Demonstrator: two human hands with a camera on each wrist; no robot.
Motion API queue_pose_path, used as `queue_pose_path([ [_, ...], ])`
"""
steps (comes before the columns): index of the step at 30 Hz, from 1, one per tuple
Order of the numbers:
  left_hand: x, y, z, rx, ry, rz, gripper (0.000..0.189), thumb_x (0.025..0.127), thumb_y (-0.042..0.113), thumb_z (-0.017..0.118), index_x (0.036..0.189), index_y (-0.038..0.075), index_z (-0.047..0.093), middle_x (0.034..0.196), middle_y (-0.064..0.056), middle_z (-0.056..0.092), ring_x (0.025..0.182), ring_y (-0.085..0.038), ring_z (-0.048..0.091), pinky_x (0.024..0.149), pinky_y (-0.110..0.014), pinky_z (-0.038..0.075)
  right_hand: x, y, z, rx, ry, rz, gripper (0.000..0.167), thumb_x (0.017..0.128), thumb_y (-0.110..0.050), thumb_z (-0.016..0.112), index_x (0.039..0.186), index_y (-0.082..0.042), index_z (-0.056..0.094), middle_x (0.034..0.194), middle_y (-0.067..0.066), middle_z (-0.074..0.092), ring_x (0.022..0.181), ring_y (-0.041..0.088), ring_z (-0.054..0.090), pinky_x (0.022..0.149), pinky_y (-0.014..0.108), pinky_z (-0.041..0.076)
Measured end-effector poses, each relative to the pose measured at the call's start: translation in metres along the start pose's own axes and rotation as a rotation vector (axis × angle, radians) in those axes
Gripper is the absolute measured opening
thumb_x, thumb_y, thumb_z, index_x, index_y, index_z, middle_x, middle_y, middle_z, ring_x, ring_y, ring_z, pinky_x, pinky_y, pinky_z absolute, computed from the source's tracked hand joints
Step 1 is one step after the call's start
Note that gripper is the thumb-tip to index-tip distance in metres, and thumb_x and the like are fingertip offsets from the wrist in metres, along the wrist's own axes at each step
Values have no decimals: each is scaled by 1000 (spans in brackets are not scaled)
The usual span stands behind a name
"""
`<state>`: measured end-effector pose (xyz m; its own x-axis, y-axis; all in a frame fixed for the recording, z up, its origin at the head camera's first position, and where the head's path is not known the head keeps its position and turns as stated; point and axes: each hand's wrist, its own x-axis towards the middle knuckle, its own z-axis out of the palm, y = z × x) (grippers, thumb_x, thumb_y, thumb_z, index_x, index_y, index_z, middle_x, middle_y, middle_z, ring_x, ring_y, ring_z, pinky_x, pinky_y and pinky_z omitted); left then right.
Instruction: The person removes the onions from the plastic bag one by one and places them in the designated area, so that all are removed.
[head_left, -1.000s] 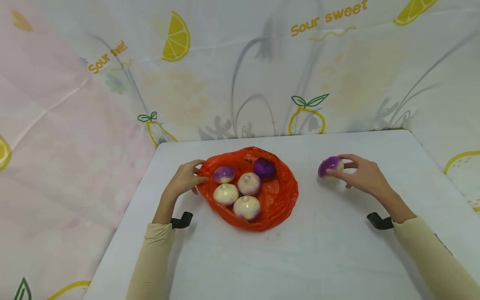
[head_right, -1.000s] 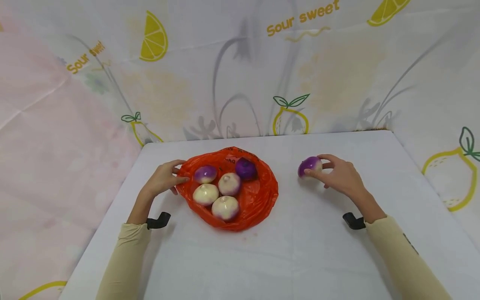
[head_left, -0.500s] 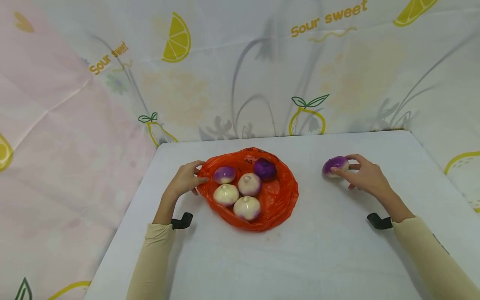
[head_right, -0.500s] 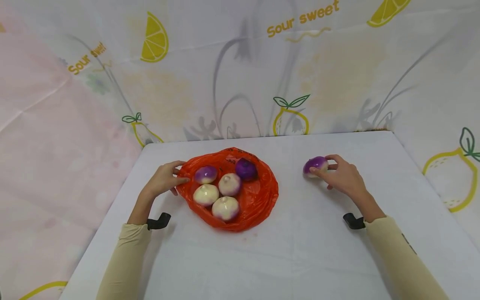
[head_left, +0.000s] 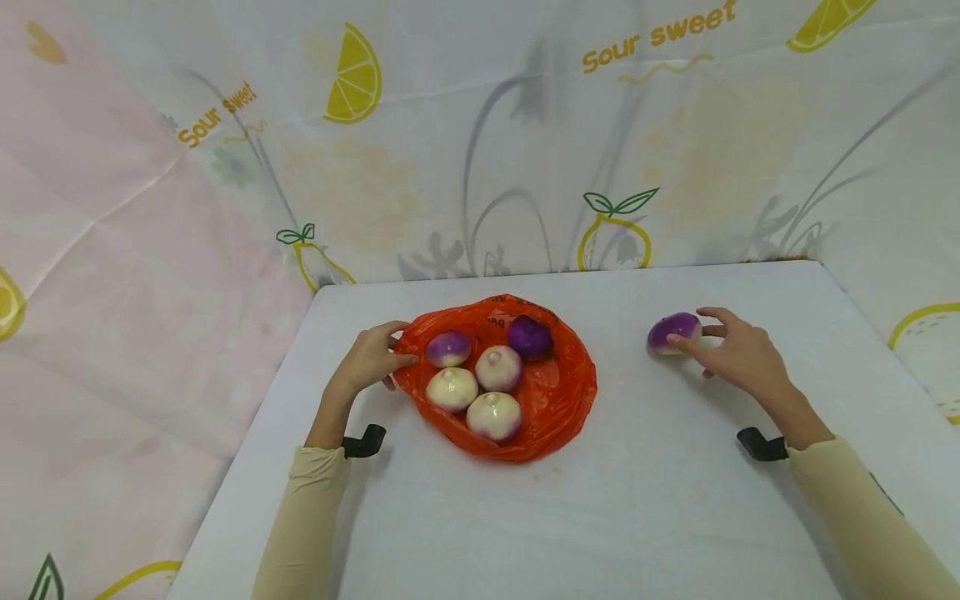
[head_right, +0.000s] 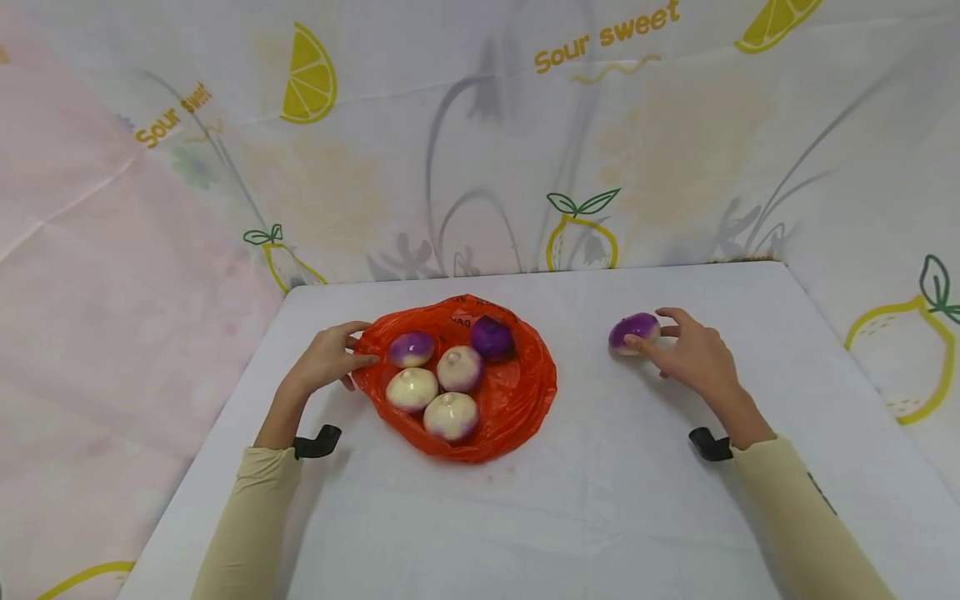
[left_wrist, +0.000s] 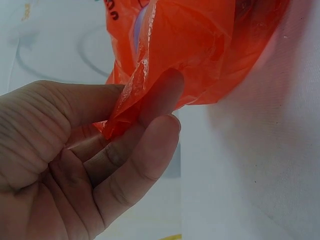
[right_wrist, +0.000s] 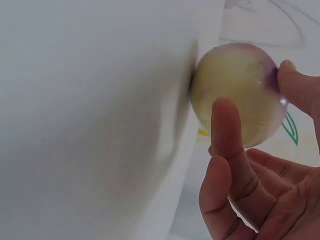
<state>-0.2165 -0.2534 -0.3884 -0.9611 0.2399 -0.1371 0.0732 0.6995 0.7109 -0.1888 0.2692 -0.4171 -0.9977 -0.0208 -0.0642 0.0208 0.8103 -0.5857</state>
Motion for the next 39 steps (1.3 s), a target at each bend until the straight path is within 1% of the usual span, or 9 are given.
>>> queue_pose_path([
  [6, -1, 0, 0, 2, 0, 0, 57, 91, 8, 69, 142, 0, 45, 113, -30, 63, 57, -23, 67, 49, -38, 58, -5, -2, -6, -7, 81, -63, 83, 87, -58, 66, 143, -2, 41, 125, 28, 59, 61, 19, 67, 63, 35, 45],
  [11, -2, -1, 0, 5, -2, -6, 57, 91, 9, 69, 143, 1, 45, 115, -30, 63, 58, -23, 68, 49, -38, 58, -5, 0, -7, -7, 93, -87, 79, 88, -52, 68, 142, -1, 43, 123, 30, 60, 61, 18, 68, 68, 39, 45],
  [19, -1, 0, -1, 0, -4, 1, 58, 91, 8, 69, 143, 1, 45, 114, -31, 63, 57, -23, 68, 49, -39, 58, -11, -1, -11, -16, 158, -111, 77, 86, -51, 71, 140, -3, 46, 124, 27, 61, 60, 18, 67, 56, 29, 45],
  [25, -2, -2, -1, -1, -4, 0, 58, 91, 9, 69, 143, 0, 45, 115, -31, 62, 60, -23, 68, 49, -39, 58, -18, -15, -15, 2, 206, -142, 75, 83, -50, 75, 139, -7, 50, 123, 21, 64, 64, 21, 68, 53, 29, 43],
  [28, -2, -1, -1, -1, -5, 4, 57, 91, 8, 69, 143, 0, 45, 114, -31, 63, 59, -23, 68, 49, -39, 58, -21, -23, -13, 20, 205, -150, 73, 83, -49, 76, 138, -8, 52, 122, 20, 65, 69, 25, 70, 55, 30, 44],
  [31, -1, -1, -1, -2, -7, 5, 57, 91, 8, 69, 142, 0, 45, 113, -31, 63, 58, -23, 68, 49, -39, 58, -22, -31, -10, 40, 204, -149, 72, 83, -50, 76, 138, -10, 53, 121, 17, 66, 90, 32, 69, 66, 38, 48],
  [35, -1, -1, -1, 0, -8, 3, 58, 91, 9, 69, 143, 0, 45, 114, -31, 62, 59, -23, 68, 49, -38, 58, -21, -40, -2, 71, 198, -152, 74, 81, -54, 76, 138, -11, 54, 121, 16, 67, 113, 41, 56, 84, 54, 47],
  [37, -1, -1, -2, 1, -7, 2, 58, 91, 9, 69, 143, -1, 45, 115, -31, 62, 59, -23, 68, 49, -38, 58, -21, -46, 2, 85, 187, -165, 74, 81, -54, 76, 137, -12, 53, 120, 15, 67, 111, 40, 57, 84, 57, 48],
  [39, -1, -1, -1, 1, -5, 3, 58, 91, 9, 69, 143, -1, 45, 115, -31, 62, 60, -23, 68, 49, -38, 58, -21, -51, 7, 91, 176, -190, 72, 80, -53, 77, 136, -12, 54, 117, 14, 68, 103, 35, 62, 80, 53, 52],
])
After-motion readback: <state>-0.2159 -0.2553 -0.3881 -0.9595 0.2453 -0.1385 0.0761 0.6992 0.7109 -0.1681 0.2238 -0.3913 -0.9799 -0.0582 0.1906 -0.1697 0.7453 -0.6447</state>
